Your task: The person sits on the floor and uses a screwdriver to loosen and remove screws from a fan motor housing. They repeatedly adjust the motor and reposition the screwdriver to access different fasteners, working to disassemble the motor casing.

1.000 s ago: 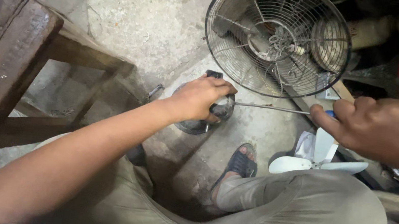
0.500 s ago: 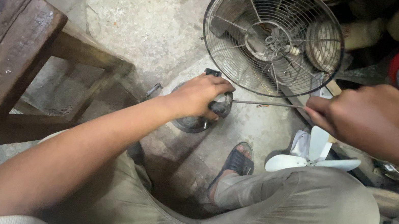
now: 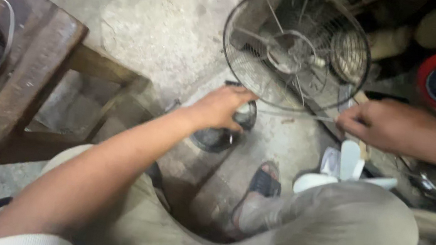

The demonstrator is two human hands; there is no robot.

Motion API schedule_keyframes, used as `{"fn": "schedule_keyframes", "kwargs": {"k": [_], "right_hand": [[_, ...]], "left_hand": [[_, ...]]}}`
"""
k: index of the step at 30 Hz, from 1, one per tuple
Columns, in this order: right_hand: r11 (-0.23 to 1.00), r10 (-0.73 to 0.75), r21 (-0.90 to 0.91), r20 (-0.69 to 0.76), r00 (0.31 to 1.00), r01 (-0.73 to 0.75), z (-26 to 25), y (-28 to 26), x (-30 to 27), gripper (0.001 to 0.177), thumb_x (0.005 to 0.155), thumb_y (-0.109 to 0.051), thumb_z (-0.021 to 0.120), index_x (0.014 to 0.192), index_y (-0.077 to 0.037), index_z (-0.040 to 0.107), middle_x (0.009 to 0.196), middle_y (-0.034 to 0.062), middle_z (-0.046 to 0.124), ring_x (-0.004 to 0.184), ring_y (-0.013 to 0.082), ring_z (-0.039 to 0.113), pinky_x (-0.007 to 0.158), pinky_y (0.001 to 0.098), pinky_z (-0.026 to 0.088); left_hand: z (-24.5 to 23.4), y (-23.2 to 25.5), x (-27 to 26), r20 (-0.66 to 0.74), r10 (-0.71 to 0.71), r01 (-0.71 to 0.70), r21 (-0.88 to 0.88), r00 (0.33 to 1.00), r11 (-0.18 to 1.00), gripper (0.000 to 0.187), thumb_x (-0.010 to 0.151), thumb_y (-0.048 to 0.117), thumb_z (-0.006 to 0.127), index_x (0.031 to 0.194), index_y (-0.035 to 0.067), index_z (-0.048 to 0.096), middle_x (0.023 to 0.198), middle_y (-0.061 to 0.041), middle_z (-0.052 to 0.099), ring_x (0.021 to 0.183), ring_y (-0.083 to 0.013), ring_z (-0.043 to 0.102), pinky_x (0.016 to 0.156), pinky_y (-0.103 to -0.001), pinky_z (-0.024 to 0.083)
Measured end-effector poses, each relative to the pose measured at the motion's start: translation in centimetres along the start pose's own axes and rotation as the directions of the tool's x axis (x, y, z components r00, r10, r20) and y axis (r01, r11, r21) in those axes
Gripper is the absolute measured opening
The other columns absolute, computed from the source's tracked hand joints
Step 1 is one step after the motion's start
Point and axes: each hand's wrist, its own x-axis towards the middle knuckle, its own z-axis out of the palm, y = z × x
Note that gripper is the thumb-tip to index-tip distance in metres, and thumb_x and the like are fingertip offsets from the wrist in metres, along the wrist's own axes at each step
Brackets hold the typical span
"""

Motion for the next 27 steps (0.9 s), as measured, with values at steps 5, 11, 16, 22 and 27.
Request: {"fn": "schedule_keyframes", "kwargs": {"k": [5,11,16,22,27], "right_hand": [[0.982,0.136,-0.132,-0.009,0.991,-0.136,-1.6,-1.5,-1.4,0.044,0.096,-0.059,0.045,0.126,-0.04,0.071,0.109,-0.0005,0.078,0.102,0.0251,0.075,0.092,0.043,0.06],[0.968,0.213,-0.074,-0.259,0.942,-0.239,-0.5,-2.8,-2.9,0.043,0.107,-0.051,0.04,0.128,-0.024,0.067,0.104,0.0132,0.078,0.094,0.0343,0.075,0.082,0.0491,0.059],[0.986,0.089,0.16,-0.268,0.959,-0.047,4.3,-4.1,2.2,0.043,0.109,-0.045,0.04,0.115,-0.009,0.063,0.1,0.0209,0.075,0.095,0.0436,0.07,0.084,0.0564,0.054],[0.981,-0.037,0.181,-0.163,0.986,0.067,5.6,-3.3,3.0,0.043,0.105,-0.045,0.041,0.112,-0.01,0.064,0.104,0.0175,0.074,0.098,0.0407,0.069,0.088,0.0548,0.052],[0.991,0.013,0.136,-0.114,0.993,0.002,5.0,-3.9,1.4,0.045,0.107,-0.048,0.037,0.111,-0.012,0.063,0.096,0.0145,0.076,0.091,0.0367,0.072,0.087,0.0517,0.055]], "left_hand": [[-0.7,-0.3,-0.3,0.055,-0.054,0.057,-0.053,0.997,0.997,0.105,0.055,0.032,0.097,0.144,0.005,0.048,0.143,-0.019,0.056,0.133,-0.0382,0.052,0.108,-0.043,0.045],[-3.9,-1.0,-0.4,0.24,-0.02,0.023,-0.007,0.97,1.0,0.135,0.05,0.034,0.101,0.154,0.001,0.023,0.151,-0.028,0.041,0.14,-0.0429,0.04,0.114,-0.046,0.035],[-5.7,-0.8,-0.7,0.309,-0.08,0.064,0.063,0.948,0.996,0.135,0.05,0.026,0.1,0.155,0.001,0.018,0.154,-0.026,0.04,0.142,-0.0414,0.04,0.114,-0.045,0.037],[-6.8,-0.3,-1.4,0.32,-0.233,0.207,0.112,0.918,0.972,0.132,0.052,0.019,0.098,0.156,0.006,0.018,0.156,-0.02,0.036,0.14,-0.0398,0.041,0.11,-0.044,0.039],[-7.2,-1.0,-1.5,0.269,-0.278,0.256,0.114,0.922,0.96,0.129,0.057,0.028,0.097,0.159,0.006,0.02,0.154,-0.02,0.041,0.142,-0.0395,0.045,0.113,-0.045,0.041]]}}
